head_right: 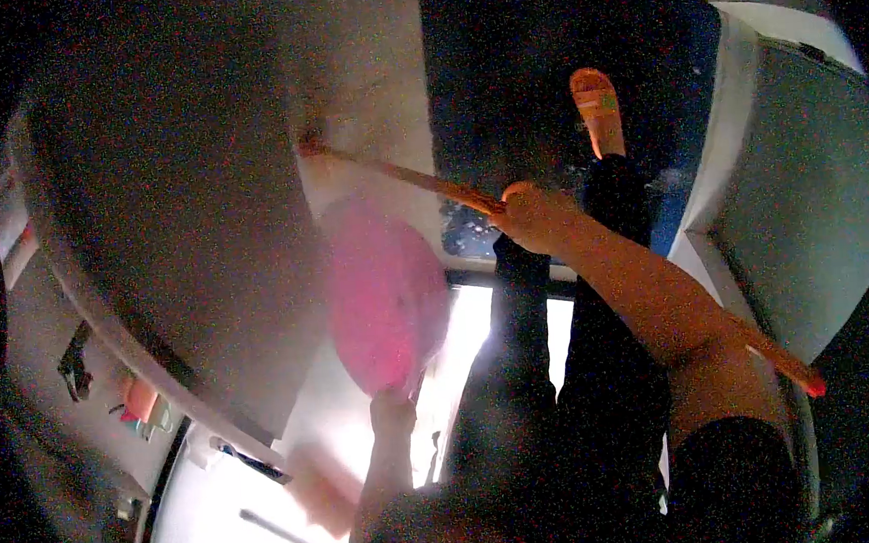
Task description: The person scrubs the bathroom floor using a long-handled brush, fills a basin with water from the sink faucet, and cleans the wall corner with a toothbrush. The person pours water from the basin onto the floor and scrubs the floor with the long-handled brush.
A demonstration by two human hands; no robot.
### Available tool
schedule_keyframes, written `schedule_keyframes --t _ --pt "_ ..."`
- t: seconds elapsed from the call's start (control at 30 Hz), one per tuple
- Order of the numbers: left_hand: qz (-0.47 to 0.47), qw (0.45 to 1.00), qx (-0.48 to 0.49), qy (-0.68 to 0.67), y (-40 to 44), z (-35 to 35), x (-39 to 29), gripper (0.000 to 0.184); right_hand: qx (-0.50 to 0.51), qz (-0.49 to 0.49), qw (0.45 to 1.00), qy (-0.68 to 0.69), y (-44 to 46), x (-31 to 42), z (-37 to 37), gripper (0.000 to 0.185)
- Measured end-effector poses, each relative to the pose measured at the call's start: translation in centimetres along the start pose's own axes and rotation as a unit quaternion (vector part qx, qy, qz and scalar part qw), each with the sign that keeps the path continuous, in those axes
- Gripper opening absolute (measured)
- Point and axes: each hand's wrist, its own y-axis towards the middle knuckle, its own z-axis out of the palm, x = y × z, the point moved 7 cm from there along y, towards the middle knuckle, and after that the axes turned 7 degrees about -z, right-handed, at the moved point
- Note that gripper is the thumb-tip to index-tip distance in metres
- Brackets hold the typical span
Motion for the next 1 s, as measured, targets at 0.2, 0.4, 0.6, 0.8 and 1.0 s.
schedule_keyframes --t 0.2,0.4,0.6,0.8,1.0 --pt "0.197 0.84 0.075 0.501 -1.2 -1.0 1.4 0.036 0.045 0.034 0.992 -0.11 -10.0 3.1 -11.5 0.031" --pt "0.253 0.767 0.012 0.589 -6.9 1.6 3.1 0.025 0.101 0.132 0.976 -0.144 -17.2 -4.2 -18.5 0.036" --pt "-0.093 0.977 -0.111 -0.154 -8.9 -3.0 11.5 0.007 0.147 -0.015 0.979 -0.142 -0.4 2.0 -16.5 0.035" --pt "-0.118 0.949 -0.119 -0.267 -13.2 -8.1 21.4 0.012 0.209 -0.123 0.939 -0.245 1.7 7.4 -14.7 0.045" --pt "-0.145 0.933 -0.054 -0.326 -18.7 3.2 18.9 0.022 0.192 0.138 0.953 -0.19 -12.0 1.6 -21.6 0.046"
